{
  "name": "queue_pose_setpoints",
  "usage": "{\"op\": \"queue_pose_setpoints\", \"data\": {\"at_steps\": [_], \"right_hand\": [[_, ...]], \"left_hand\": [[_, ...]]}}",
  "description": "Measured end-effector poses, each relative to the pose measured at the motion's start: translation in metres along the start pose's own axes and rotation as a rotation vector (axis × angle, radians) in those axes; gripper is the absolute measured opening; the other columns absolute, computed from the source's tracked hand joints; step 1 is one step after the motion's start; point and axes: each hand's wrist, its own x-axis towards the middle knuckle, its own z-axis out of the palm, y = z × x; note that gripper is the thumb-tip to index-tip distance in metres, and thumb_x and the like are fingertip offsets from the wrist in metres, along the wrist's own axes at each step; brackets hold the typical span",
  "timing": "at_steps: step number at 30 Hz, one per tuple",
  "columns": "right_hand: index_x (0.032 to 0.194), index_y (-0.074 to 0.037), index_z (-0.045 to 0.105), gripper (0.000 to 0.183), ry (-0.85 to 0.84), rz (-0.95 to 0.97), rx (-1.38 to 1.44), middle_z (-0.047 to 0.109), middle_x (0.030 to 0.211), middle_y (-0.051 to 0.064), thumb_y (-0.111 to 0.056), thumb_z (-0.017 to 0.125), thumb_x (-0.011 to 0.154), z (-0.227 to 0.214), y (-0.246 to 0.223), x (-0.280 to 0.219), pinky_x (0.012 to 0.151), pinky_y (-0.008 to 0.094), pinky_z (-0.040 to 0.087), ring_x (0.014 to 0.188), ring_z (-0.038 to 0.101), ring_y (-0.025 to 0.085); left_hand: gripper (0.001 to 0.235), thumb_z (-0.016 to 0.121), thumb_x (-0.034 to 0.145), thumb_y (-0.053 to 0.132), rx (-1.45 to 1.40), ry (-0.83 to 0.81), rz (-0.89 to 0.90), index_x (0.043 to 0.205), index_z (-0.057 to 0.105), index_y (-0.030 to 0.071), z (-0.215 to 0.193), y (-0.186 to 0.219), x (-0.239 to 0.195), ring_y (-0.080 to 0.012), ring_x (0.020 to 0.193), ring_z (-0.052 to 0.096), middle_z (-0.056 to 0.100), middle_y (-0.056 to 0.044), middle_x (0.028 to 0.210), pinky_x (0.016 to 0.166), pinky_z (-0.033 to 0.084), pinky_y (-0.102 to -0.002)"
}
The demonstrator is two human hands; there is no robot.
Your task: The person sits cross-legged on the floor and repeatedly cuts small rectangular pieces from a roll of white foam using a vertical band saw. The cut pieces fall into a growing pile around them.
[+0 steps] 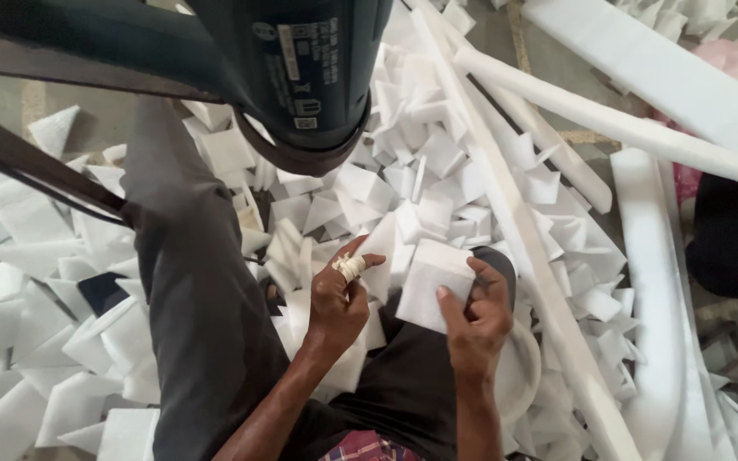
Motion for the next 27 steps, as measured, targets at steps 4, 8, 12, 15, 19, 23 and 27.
{"op": "queue_pose_setpoints", "data": {"at_steps": [4,8,12,15,19,23,27], "right_hand": [[0.134,0.004,0.052,0.049,-0.025,-0.078,-0.124,0.077,0.1,0.015,0.002,0.068,0.088,0.015,-0.028,-0.006,0.067,0.019,0.056,0.081,0.073,0.01],[0.133,0.005,0.053,0.047,-0.042,-0.008,0.018,0.077,0.106,0.016,0.003,0.068,0.088,0.02,-0.03,-0.008,0.07,0.019,0.055,0.086,0.071,0.011],[0.087,0.003,0.062,0.012,0.008,-0.236,-0.239,0.064,0.14,0.019,0.007,0.073,0.089,0.019,-0.025,-0.008,0.065,0.023,0.055,0.087,0.071,0.014],[0.111,0.006,0.059,0.027,-0.043,-0.235,-0.219,0.07,0.122,0.017,0.007,0.072,0.088,0.02,-0.022,-0.009,0.069,0.021,0.056,0.087,0.072,0.013],[0.137,0.009,0.054,0.052,-0.105,-0.241,-0.199,0.076,0.107,0.016,0.007,0.071,0.088,0.026,-0.02,-0.015,0.076,0.021,0.057,0.091,0.073,0.013],[0.139,0.01,0.053,0.051,-0.078,-0.248,-0.181,0.075,0.113,0.018,0.008,0.07,0.09,0.032,-0.023,-0.009,0.083,0.022,0.057,0.098,0.072,0.014],[0.138,0.009,0.058,0.051,-0.011,-0.076,-0.17,0.077,0.107,0.019,0.008,0.071,0.088,0.023,-0.028,-0.004,0.073,0.021,0.053,0.086,0.07,0.013]], "left_hand": [[0.033,0.062,0.085,-0.012,-0.03,0.075,0.179,0.114,0.075,-0.003,0.002,0.004,-0.002,-0.0201,0.088,0.069,0.068,-0.019,0.139,0.068,0.055,-0.031],[0.042,0.068,0.091,0.001,-0.099,0.132,-0.051,0.133,0.069,0.003,0.004,0.009,-0.002,-0.017,0.08,0.075,0.081,-0.014,0.101,0.076,0.062,-0.029],[0.048,0.072,0.084,0.003,-0.066,0.216,-0.021,0.13,0.058,-0.001,0.0,0.017,0.003,-0.0177,0.1,0.074,0.076,-0.011,0.113,0.075,0.058,-0.029],[0.04,0.075,0.084,0.002,0.068,0.23,0.047,0.122,0.064,-0.003,-0.004,0.019,0.005,-0.0189,0.1,0.074,0.077,-0.013,0.111,0.077,0.054,-0.031],[0.037,0.075,0.085,0.005,-0.008,0.13,-0.044,0.121,0.067,-0.001,-0.004,0.017,-0.001,-0.0161,0.086,0.072,0.078,-0.011,0.102,0.076,0.056,-0.029],[0.044,0.075,0.091,0.004,-0.107,-0.054,0.085,0.135,0.068,0.001,-0.007,0.018,0.0,-0.0143,0.084,0.064,0.071,-0.011,0.097,0.081,0.055,-0.028],[0.052,0.066,0.092,0.0,-0.33,-0.186,0.079,0.143,0.059,0.003,-0.005,0.018,-0.002,-0.0098,0.09,0.057,0.059,-0.007,0.145,0.085,0.056,-0.028]]}}
